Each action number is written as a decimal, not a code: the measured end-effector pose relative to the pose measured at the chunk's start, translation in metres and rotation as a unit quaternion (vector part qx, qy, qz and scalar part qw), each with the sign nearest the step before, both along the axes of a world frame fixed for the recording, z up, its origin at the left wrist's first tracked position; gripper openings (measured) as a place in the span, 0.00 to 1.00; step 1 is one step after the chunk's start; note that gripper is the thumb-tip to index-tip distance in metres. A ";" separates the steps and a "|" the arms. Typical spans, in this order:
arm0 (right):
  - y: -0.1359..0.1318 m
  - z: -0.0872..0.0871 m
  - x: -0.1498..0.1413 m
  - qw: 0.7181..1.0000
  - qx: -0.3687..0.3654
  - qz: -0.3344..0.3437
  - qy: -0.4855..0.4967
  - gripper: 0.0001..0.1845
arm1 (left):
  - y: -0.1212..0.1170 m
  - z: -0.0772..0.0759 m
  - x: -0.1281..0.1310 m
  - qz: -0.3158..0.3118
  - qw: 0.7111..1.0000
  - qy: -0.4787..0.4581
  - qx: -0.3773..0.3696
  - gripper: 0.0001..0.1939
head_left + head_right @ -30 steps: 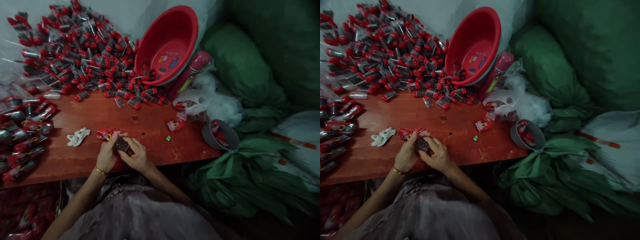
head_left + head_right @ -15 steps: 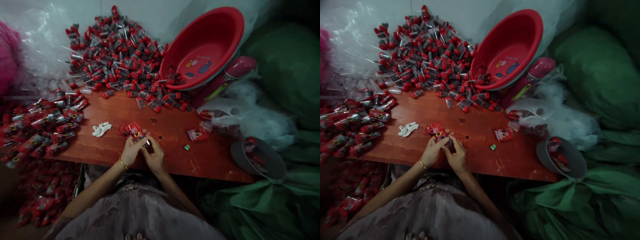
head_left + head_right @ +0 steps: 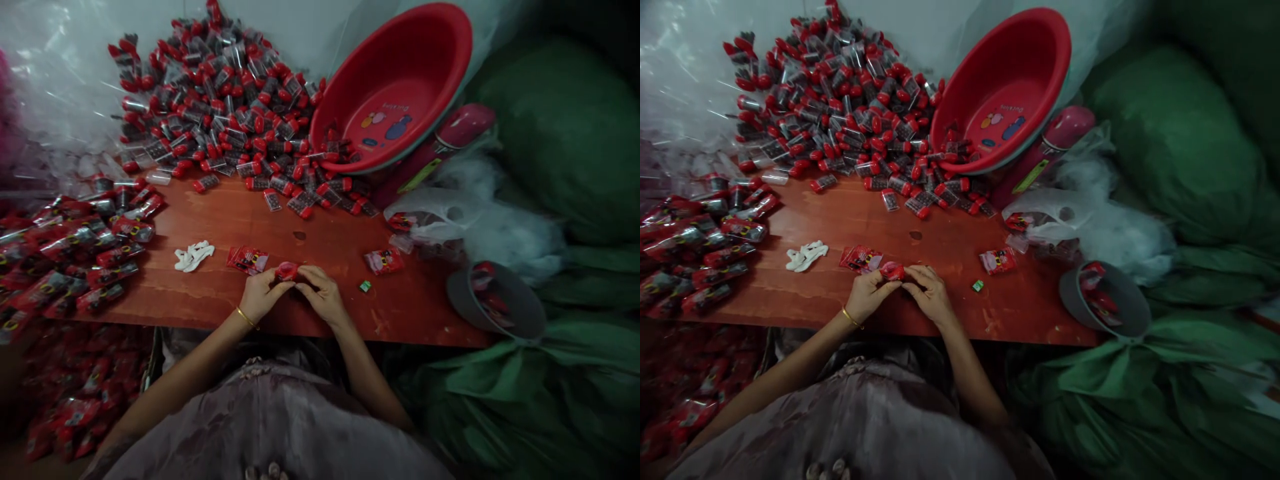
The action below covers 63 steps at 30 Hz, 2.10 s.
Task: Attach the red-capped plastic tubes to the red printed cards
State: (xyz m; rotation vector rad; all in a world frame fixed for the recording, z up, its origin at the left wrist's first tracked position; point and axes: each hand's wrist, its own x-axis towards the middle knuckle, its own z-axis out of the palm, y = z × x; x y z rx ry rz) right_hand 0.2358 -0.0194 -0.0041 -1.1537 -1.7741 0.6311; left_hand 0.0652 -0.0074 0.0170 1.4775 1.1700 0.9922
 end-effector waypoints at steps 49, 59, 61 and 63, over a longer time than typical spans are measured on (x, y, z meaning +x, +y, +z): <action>-0.016 -0.028 -0.002 0.948 0.132 -0.100 -0.273 0.09 | -0.002 -0.027 0.009 -0.081 0.953 0.259 0.137 0.18; -0.013 -0.016 -0.008 0.957 0.175 -0.042 -0.229 0.12 | -0.023 -0.011 -0.040 -0.081 0.974 0.194 0.085 0.12; -0.007 -0.015 -0.007 0.965 0.157 -0.063 -0.199 0.17 | -0.028 -0.003 -0.085 -0.022 0.988 0.137 0.072 0.14; 0.009 -0.013 -0.006 0.970 0.141 -0.081 -0.180 0.18 | -0.029 0.010 -0.142 0.087 0.988 0.117 0.051 0.18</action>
